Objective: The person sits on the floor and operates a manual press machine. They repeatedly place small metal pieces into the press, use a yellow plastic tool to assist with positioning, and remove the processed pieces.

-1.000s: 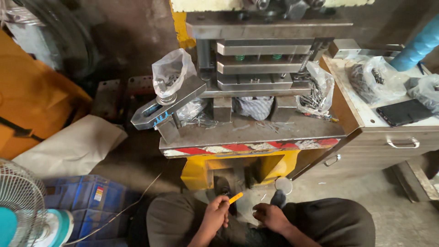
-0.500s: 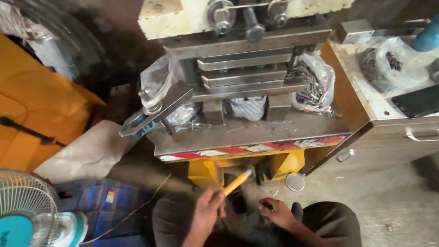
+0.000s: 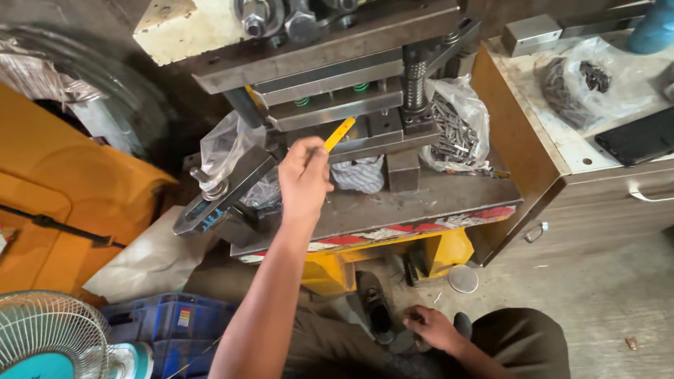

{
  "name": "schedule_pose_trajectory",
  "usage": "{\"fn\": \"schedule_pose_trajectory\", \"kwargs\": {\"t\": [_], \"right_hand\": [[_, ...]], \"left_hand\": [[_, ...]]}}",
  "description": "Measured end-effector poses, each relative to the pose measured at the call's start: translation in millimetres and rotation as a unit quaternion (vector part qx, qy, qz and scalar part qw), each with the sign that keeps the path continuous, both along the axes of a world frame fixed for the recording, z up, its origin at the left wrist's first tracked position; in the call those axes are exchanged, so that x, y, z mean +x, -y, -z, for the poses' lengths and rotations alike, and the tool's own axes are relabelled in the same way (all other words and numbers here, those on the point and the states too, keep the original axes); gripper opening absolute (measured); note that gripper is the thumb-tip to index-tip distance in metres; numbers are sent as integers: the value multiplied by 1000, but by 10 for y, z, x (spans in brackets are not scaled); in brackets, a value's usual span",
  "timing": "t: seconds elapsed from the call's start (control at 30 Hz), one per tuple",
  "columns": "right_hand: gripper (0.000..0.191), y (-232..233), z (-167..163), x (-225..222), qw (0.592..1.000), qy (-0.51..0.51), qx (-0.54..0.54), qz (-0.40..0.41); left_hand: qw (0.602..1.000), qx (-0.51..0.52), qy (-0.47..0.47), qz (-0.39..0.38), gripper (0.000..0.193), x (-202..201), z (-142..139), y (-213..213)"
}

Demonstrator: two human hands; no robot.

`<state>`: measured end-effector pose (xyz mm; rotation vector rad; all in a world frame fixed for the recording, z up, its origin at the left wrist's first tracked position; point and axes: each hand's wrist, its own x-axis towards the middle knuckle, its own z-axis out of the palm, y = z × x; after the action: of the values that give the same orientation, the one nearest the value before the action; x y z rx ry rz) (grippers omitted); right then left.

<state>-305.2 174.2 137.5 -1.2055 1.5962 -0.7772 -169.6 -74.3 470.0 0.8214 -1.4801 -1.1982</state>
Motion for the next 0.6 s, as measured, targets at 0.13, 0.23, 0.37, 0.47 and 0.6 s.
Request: {"fn": "schedule_pose_trajectory", "kwargs": {"t": [0.13, 0.23, 0.37, 0.47, 0.6], "right_hand": [[43, -3, -63, -19, 1000, 10, -7, 2], [43, 19, -54, -23, 1000, 19, -11, 3], [44, 26, 32, -26, 1000, 14, -1, 4], [41, 19, 87, -16, 1000, 10, 26, 9], [35, 124, -240, -20, 992, -26, -93, 86]], "left_hand": [[1000, -6, -5, -18, 9, -214, 85, 155], [998, 33, -62, 6, 10, -285, 109, 176], [989, 86, -119, 23, 10, -272, 89, 89], [984, 93, -147, 28, 11, -118, 99, -44], [977, 99, -187, 30, 12, 420, 454, -420]]}}
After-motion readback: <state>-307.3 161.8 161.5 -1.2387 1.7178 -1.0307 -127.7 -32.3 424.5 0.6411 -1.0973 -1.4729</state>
